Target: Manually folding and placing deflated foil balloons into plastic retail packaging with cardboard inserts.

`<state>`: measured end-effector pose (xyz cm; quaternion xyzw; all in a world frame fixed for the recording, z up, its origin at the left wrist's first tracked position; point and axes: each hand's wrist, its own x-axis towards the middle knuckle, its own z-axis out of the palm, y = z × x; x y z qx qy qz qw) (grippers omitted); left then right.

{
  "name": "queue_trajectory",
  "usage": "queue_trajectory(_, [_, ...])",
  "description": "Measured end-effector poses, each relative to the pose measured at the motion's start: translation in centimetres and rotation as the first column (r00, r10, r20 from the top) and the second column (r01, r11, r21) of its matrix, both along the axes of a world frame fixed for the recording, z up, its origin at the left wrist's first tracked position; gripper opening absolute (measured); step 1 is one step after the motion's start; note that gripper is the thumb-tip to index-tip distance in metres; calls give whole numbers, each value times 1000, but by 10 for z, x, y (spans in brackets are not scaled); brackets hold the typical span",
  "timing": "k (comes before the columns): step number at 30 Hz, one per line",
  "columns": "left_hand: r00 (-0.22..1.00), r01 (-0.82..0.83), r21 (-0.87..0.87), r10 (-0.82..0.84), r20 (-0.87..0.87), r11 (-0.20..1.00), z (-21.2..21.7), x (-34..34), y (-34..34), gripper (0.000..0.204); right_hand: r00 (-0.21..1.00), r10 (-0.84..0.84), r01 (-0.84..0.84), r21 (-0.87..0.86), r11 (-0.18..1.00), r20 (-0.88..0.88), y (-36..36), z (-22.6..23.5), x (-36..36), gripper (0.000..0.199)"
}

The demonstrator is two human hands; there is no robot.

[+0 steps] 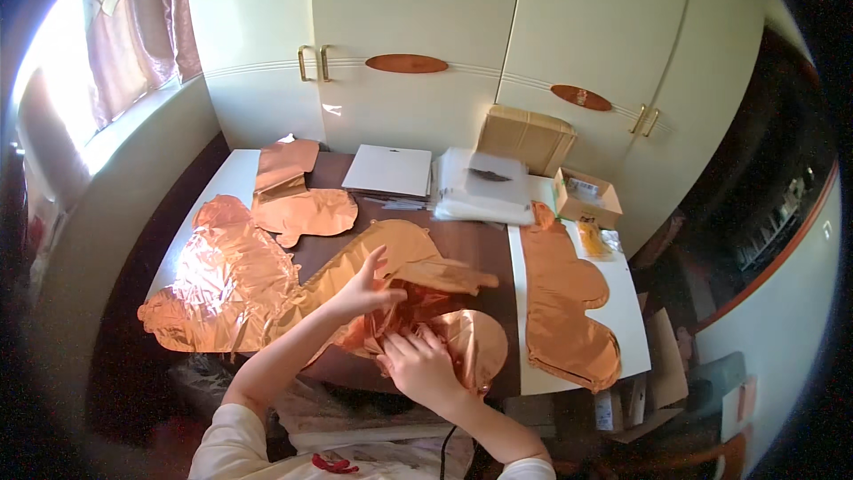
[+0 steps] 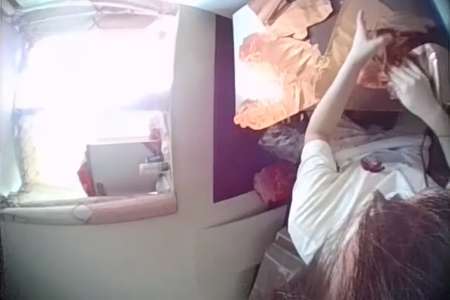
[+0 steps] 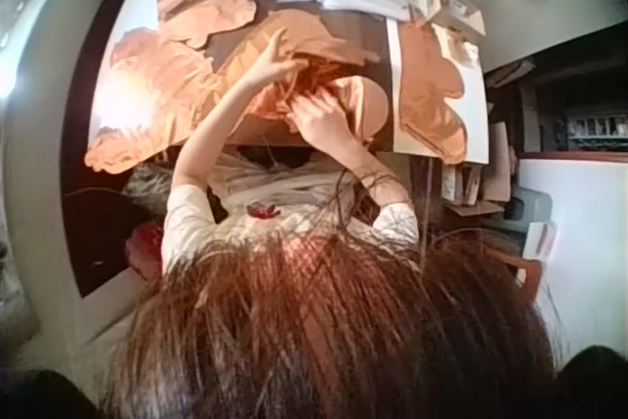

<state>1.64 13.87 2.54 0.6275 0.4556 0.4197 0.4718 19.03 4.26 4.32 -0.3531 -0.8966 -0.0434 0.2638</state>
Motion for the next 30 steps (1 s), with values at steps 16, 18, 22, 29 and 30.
queue_trajectory(16, [794,-279,368,429,-430,887,-9,-13,81,20,968,-94,119,-99,988,232,-33,-49,-29,56])
queue_trajectory(18, [740,-368,351,500,-449,861,-21,-27,94,21,967,-79,106,-98,990,244,-36,-47,-36,56])
queue_trajectory(22, [556,-276,501,561,-613,820,-41,-34,105,23,975,-71,98,-115,989,213,-36,-49,-32,56])
queue_trajectory(29, [590,-141,517,491,-641,844,-30,-42,50,54,995,-88,72,-278,958,-44,-12,-32,25,48])
queue_trajectory(30, [614,-38,457,382,-691,888,-30,-43,38,57,983,-181,158,-348,924,-34,-6,-33,41,48])
